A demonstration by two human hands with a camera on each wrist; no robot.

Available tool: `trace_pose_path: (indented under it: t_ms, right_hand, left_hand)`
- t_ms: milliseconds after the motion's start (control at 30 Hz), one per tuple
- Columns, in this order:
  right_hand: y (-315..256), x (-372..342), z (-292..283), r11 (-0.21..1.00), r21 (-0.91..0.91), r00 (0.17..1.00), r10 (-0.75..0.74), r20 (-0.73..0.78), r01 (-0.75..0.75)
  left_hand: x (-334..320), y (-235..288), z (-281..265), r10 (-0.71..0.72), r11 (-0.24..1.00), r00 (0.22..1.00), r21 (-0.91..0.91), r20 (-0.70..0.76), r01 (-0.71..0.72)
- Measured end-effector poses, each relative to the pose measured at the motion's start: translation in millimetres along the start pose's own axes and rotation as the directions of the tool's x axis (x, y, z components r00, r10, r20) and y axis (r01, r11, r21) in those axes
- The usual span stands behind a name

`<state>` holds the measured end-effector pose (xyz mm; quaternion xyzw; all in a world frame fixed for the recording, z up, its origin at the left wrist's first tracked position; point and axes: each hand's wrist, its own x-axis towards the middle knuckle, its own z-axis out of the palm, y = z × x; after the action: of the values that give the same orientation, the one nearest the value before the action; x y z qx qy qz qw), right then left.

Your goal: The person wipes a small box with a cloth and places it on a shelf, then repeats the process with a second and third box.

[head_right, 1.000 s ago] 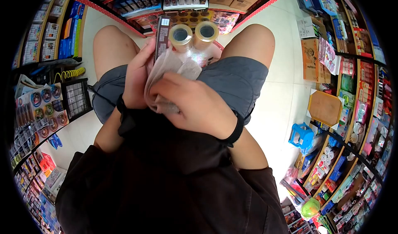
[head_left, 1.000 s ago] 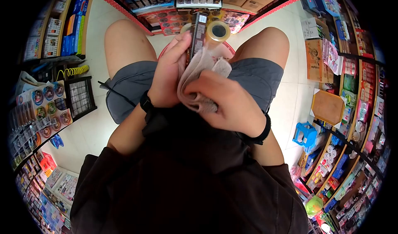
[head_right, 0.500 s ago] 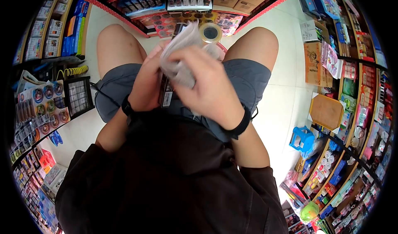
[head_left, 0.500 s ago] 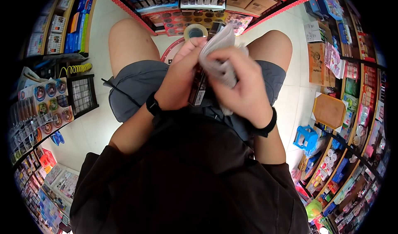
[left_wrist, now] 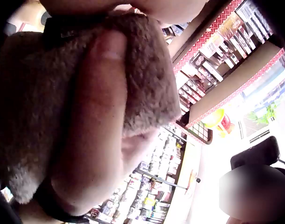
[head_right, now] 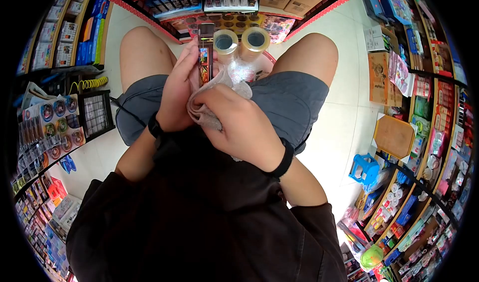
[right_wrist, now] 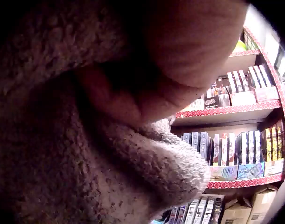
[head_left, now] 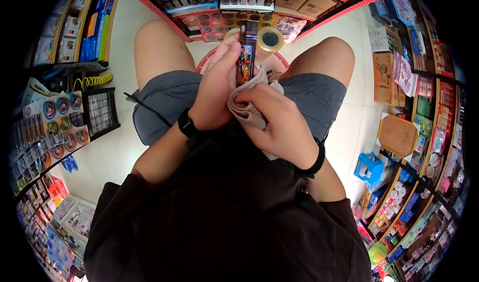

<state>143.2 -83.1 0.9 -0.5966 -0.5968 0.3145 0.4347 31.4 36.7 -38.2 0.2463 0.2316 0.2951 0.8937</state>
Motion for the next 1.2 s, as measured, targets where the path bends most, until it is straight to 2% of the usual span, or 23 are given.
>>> trace_pose_path:
  t_ms: [67,167,233,300,333,433,467,500,567,600,633,667,700,767,800,867,967,1000,1033,1100,1133,1167,1200]
  right_hand:
    - [5.4,2.4,2.2,0.999,-0.026,0.998,-0.029,-0.064,0.027]
    - [13.7,11.8,-6.8,0.989,-0.117,0.965,-0.119,-0.232,0.093]
    - [16.0,21.0,-16.8,0.991,-0.119,0.932,-0.103,-0.347,0.065]
    - [23.0,29.4,-24.0,0.999,-0.039,0.894,-0.033,-0.448,0.017]
    - [24.4,30.7,-28.0,0.997,-0.022,0.893,0.053,-0.446,-0.071]
    - [34.4,28.1,-24.9,0.998,0.052,0.904,0.040,-0.425,-0.020]
    - [35.0,23.5,-19.7,0.996,0.083,0.929,0.061,-0.366,-0.033]
    - [29.2,20.5,-17.4,0.999,-0.027,0.962,0.010,-0.274,-0.018]
    - [22.4,12.3,-9.9,0.998,-0.022,0.995,-0.057,-0.079,0.055]
    - [17.0,8.7,-5.6,0.997,-0.024,0.998,-0.069,-0.002,0.069]
    - [9.2,4.4,-2.2,0.998,0.065,0.998,-0.009,0.060,0.005]
    - [7.0,-0.4,-0.2,0.997,0.079,0.992,0.009,0.123,-0.019]
    - [6.6,-3.2,1.1,0.995,0.091,0.982,0.026,0.185,-0.043]
    - [5.6,-2.2,-3.4,0.996,0.086,0.966,-0.001,0.260,-0.022]
    - [5.6,-1.9,-5.7,0.996,0.085,0.955,-0.014,0.295,-0.012]
    - [8.9,-1.8,-8.1,0.997,0.080,0.975,-0.005,0.223,-0.013]
    - [17.6,4.6,-19.9,1.000,-0.014,0.998,-0.024,0.054,0.025]
    - [23.8,6.6,-18.4,0.994,-0.087,0.991,-0.073,-0.108,0.064]
    - [25.6,11.1,-22.9,0.992,-0.111,0.976,-0.083,-0.199,0.061]
    - [32.2,12.8,-28.3,0.996,-0.073,0.926,0.015,-0.378,-0.046]
    - [29.7,15.2,-32.7,0.994,-0.066,0.893,0.054,-0.446,-0.093]
    - [34.8,17.7,-34.1,0.991,0.089,0.845,0.131,-0.518,-0.099]
    - [30.4,18.6,-39.6,0.974,0.205,0.830,0.195,-0.522,-0.100]
  left_hand:
    - [-1.4,-0.6,9.7,0.005,1.000,1.000,-0.002,-0.025,-0.005]
    - [-1.8,-11.4,4.4,0.033,0.993,0.999,0.110,-0.011,-0.032]
    - [-5.9,-21.1,-1.4,0.001,0.984,1.000,0.177,0.023,-0.005]
    - [-5.9,-32.8,-0.1,-0.003,0.980,0.996,0.200,0.087,-0.015]
    - [-5.6,-32.2,-2.6,-0.017,0.971,0.995,0.238,0.096,-0.007]
    - [-5.1,-24.5,-1.9,-0.085,0.969,0.995,0.239,0.059,0.069]
    - [-4.7,-20.6,0.8,-0.081,0.971,0.997,0.227,0.012,0.076]
    - [-4.1,-15.8,4.3,-0.078,0.973,0.996,0.215,-0.037,0.084]
    - [-2.1,-12.1,3.4,-0.094,0.983,0.990,0.148,-0.103,0.108]
    - [1.6,-9.9,0.4,-0.111,0.988,0.987,0.093,-0.117,0.122]
    - [5.2,-7.2,-3.1,-0.130,0.990,0.983,0.037,-0.129,0.135]
    - [6.7,-4.3,-12.5,-0.131,0.991,0.989,0.020,-0.069,0.133]
    - [6.5,-3.0,-14.7,-0.161,0.987,0.985,0.015,-0.069,0.163]
    - [7.0,-1.5,-16.4,-0.219,0.976,0.974,0.006,-0.066,0.219]
    - [7.3,-3.2,-16.7,-0.202,0.979,0.976,0.014,-0.080,0.204]
    - [7.1,-10.4,-15.1,-0.174,0.984,0.979,0.031,-0.105,0.178]
    - [-1.5,-14.4,-3.3,-0.076,0.972,0.997,0.221,-0.012,0.077]
    - [-2.2,-18.1,-3.1,-0.066,0.960,0.998,0.273,-0.008,0.066]
    - [-2.7,-21.0,-3.9,-0.043,0.942,0.998,0.335,0.034,0.030]
    - [-2.7,-24.9,-4.9,-0.007,0.891,0.992,0.452,0.125,-0.051]
    - [-3.8,-24.5,-5.0,-0.052,0.915,0.982,0.403,0.183,-0.027]
    - [-6.3,-22.5,-4.5,-0.062,0.902,0.970,0.430,0.235,-0.046]
    - [-9.6,-17.3,-1.8,-0.074,0.888,0.955,0.455,0.286,-0.067]
